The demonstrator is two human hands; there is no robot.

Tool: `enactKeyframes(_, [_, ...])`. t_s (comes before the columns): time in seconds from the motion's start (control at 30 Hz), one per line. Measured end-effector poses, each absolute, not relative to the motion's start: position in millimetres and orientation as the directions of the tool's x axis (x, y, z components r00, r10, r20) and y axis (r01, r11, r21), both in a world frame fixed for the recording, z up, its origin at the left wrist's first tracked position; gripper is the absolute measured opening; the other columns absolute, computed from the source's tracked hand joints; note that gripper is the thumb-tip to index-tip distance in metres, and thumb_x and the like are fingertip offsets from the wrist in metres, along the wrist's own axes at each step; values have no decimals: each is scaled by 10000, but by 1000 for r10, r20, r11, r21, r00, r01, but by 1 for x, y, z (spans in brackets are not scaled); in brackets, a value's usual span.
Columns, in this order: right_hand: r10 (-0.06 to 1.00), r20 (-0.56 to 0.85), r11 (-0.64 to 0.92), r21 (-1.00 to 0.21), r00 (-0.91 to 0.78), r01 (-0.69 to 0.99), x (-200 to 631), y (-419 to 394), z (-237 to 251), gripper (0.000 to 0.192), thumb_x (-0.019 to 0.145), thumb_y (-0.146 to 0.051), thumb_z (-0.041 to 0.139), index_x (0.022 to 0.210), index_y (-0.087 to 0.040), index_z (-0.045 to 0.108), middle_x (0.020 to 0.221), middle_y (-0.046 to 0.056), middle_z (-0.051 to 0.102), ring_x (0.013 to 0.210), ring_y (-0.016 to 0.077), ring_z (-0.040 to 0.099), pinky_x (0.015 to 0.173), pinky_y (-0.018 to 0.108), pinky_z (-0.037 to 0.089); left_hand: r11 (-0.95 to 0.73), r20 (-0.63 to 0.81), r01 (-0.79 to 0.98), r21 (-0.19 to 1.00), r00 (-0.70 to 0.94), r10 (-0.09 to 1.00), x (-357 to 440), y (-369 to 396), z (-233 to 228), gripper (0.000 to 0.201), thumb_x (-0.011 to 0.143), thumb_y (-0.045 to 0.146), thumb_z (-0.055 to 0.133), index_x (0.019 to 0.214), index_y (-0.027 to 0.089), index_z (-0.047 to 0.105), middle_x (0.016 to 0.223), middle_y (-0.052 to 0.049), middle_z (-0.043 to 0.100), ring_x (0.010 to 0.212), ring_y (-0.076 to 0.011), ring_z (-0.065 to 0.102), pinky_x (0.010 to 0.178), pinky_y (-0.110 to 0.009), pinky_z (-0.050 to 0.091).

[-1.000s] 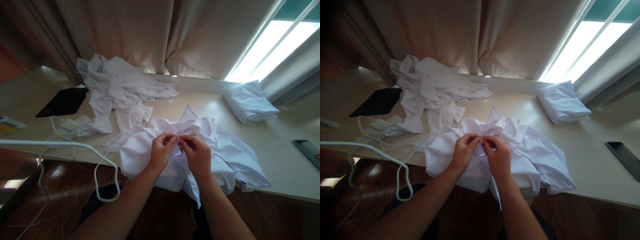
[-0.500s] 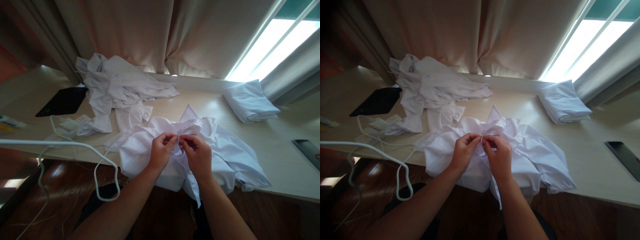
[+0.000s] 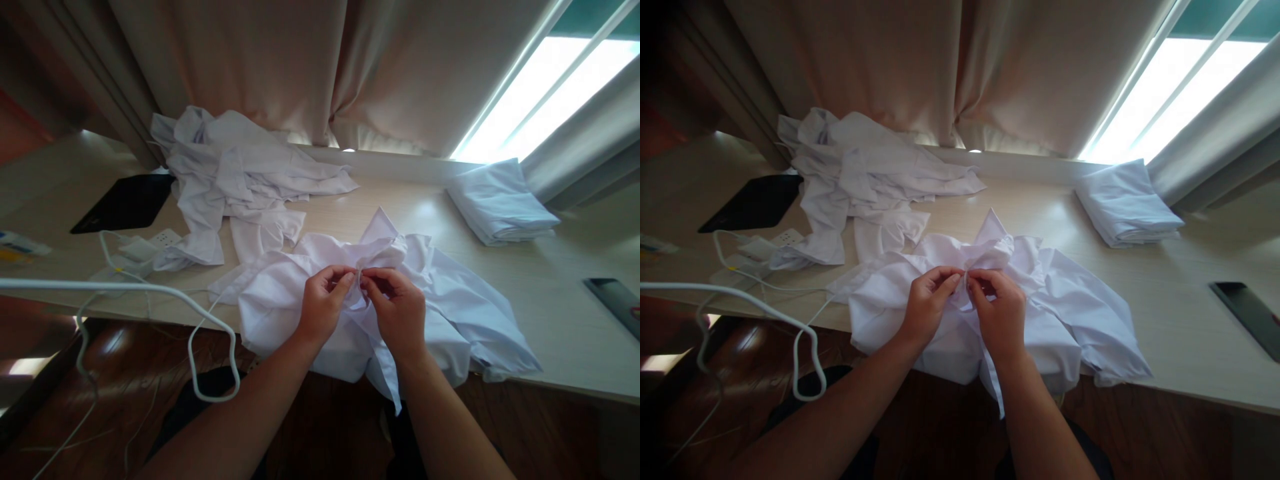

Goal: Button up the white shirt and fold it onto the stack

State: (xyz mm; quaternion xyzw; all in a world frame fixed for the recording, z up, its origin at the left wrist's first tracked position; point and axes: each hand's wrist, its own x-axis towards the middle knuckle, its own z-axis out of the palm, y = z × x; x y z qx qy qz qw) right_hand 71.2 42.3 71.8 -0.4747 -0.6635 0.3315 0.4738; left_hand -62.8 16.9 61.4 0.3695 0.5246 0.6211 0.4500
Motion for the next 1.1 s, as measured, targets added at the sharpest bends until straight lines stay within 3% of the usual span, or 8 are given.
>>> enactKeyframes(1.1, [959,269,282,-914,-84,293,71,44,67,131,868,-281,696,965,-225,764,861,28,752,732,168,691,693,309,559,-45,-1,-138,989,-319,948,-63,14,57,227,866,323,674,997,156,754,932,-57,748,795,-143,654,724,-239,504])
